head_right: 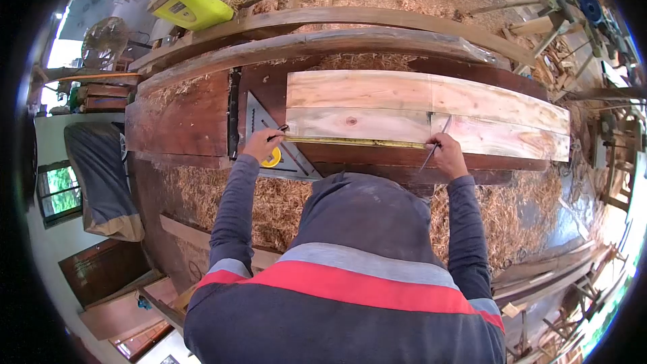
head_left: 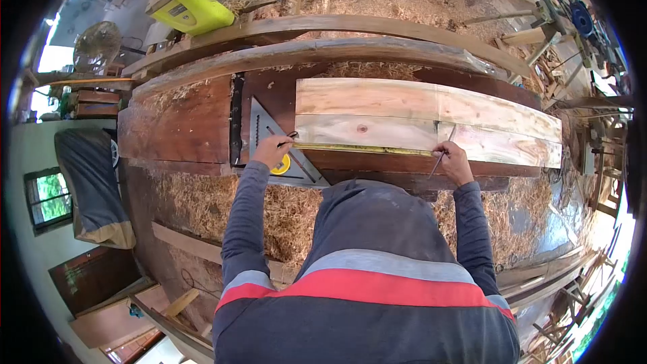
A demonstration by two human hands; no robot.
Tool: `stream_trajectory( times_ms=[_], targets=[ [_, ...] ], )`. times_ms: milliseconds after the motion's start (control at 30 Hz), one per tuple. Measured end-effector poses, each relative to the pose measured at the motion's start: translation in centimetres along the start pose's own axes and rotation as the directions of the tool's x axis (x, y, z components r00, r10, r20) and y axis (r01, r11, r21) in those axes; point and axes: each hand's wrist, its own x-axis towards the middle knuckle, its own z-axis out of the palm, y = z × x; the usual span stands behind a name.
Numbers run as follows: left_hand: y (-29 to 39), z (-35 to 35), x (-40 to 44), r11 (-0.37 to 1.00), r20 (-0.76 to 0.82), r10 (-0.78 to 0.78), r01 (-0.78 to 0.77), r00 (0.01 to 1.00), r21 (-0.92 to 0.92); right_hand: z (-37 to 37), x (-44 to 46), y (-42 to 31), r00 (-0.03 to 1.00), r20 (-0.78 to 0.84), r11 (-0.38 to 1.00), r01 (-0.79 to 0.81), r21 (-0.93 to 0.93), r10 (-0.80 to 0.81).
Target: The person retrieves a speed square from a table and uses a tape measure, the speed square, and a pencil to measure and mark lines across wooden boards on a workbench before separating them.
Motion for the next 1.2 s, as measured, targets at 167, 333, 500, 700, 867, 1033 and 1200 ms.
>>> stream_trajectory(
  times_ms=[167,333,500,700,867,1033,1200],
  targets=[
    [1.5,-0.7,0.1,0.995,0.082,-0.102,0.102,0.991,0.0,0.1,0.0,0.3,1.0,0.005,1.0,-0.013,0.013,0.013],
    [0.2,-0.5,0.9,1.0,0.11,-0.027,0.027,0.994,-0.001,0.2,-0.2,0.7,1.0,-0.008,1.0,-0.026,0.013,0.026],
    [-0.9,-0.4,1.7,0.997,0.13,0.074,-0.078,0.989,0.022,0.2,-0.3,0.3,0.999,-0.014,0.999,-0.031,0.025,0.031],
    [-1.4,-0.5,2.6,0.998,0.228,0.051,-0.058,0.972,0.021,-0.2,-0.2,0.4,0.999,0.002,0.998,-0.044,0.049,0.044],
    [-2.8,-0.1,3.1,0.988,0.24,0.104,-0.127,0.965,0.083,-1.2,-0.4,1.0,0.993,0.077,0.989,-0.101,0.108,0.093],
    [-2.1,-0.3,3.0,0.992,0.211,0.076,-0.095,0.975,0.082,-0.9,-0.1,2.6,0.995,0.047,0.975,-0.097,0.201,0.09],
    [-2.2,-0.3,3.1,0.992,0.196,0.08,-0.097,0.977,0.08,-0.6,-0.4,3.2,0.994,0.047,0.937,-0.105,0.332,0.095]
  ],
)
